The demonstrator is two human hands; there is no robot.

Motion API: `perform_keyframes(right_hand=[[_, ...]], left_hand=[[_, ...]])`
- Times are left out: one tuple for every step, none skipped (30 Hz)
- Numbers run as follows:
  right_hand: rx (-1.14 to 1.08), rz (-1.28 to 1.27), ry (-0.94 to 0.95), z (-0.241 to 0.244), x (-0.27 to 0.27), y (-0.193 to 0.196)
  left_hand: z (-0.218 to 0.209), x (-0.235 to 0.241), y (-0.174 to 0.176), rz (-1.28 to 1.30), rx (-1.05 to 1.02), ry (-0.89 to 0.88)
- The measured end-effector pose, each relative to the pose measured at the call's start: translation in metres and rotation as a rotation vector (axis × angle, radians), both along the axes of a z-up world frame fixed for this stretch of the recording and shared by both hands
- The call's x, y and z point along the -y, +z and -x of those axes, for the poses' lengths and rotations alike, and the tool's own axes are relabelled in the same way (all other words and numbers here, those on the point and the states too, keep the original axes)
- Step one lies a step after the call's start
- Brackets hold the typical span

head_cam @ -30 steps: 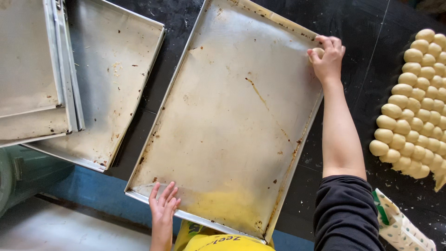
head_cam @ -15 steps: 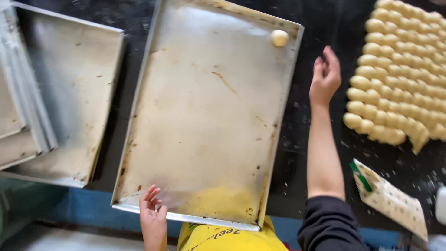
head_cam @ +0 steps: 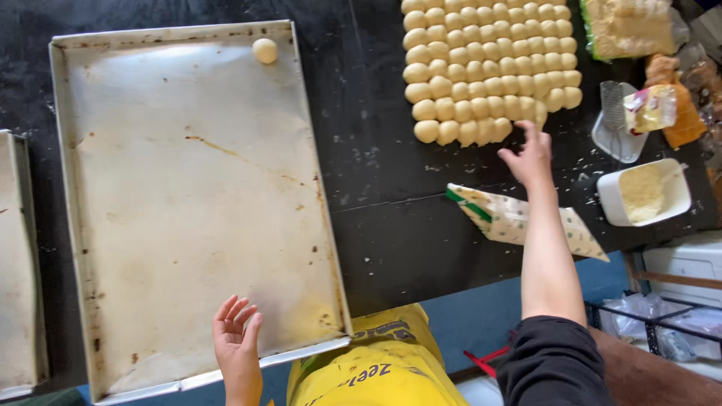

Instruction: The person repeatedly takes small dough balls from a large sheet, flattens them, fills them with grated cheese from a container, and rolls them into balls. The finished balls are placed onto a metal baking tray.

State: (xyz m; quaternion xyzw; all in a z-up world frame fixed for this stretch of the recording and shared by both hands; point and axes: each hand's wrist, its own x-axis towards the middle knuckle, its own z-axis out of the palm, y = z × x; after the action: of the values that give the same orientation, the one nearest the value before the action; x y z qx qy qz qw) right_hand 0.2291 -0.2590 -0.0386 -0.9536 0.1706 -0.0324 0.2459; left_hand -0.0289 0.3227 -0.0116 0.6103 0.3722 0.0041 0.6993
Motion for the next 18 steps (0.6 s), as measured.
perform_keyframes(right_hand=[[0.006, 0.000, 0.006, -0.004, 0.008, -0.006], [0.008, -0.025, 0.096, -0.008, 0.017, -0.013], [0.006, -0.048, 0.191, -0.012, 0.027, -0.020], [0.007, -0.045, 0.203, -0.018, 0.032, -0.029], [0.059, 0.024, 0.314, -0.024, 0.039, -0.037], [0.111, 0.092, 0.425, -0.029, 0.046, -0.044], [0.125, 0.093, 0.441, -0.036, 0.044, -0.035], [0.052, 0.102, 0.459, -0.042, 0.042, -0.026], [-0.034, 0.109, 0.471, -0.037, 0.040, -0.021], [-0.034, 0.108, 0.482, -0.044, 0.049, -0.029], [0.004, 0.123, 0.529, -0.052, 0.057, -0.039], [0.041, 0.137, 0.577, -0.059, 0.064, -0.048], [0.036, 0.132, 0.584, -0.059, 0.067, -0.051], [0.072, 0.121, 0.620, -0.059, 0.069, -0.054], [0.117, 0.114, 0.658, -0.064, 0.070, -0.054], [0.120, 0.113, 0.669, -0.064, 0.072, -0.061], [0.132, 0.135, 0.672, -0.065, 0.073, -0.066], [0.145, 0.157, 0.673, -0.068, 0.073, -0.071]], left_hand=[[-0.002, 0.015, 0.005, 0.000, 0.006, 0.006], [-0.005, 0.031, 0.010, 0.000, 0.002, 0.021], [-0.004, 0.050, 0.014, 0.002, -0.005, 0.041], [-0.005, 0.069, 0.017, 0.005, -0.004, 0.052], [-0.006, 0.089, 0.023, -0.003, -0.013, 0.054], [-0.006, 0.111, 0.028, -0.011, -0.023, 0.055], [-0.007, 0.133, 0.031, -0.011, -0.010, 0.071], [-0.009, 0.156, 0.033, 0.015, -0.012, 0.089], [-0.005, 0.178, 0.035, 0.041, -0.027, 0.100], [-0.002, 0.198, 0.030, 0.039, -0.028, 0.111], [0.000, 0.216, 0.025, 0.043, -0.019, 0.112], [0.002, 0.232, 0.019, 0.047, -0.010, 0.112], [0.003, 0.247, 0.026, 0.043, -0.017, 0.120], [0.005, 0.261, 0.034, 0.050, -0.059, 0.139], [0.003, 0.274, 0.040, 0.060, -0.092, 0.161], [0.008, 0.281, 0.036, 0.060, -0.090, 0.173], [0.012, 0.288, 0.032, 0.064, -0.087, 0.214], [0.016, 0.294, 0.028, 0.068, -0.084, 0.254]])
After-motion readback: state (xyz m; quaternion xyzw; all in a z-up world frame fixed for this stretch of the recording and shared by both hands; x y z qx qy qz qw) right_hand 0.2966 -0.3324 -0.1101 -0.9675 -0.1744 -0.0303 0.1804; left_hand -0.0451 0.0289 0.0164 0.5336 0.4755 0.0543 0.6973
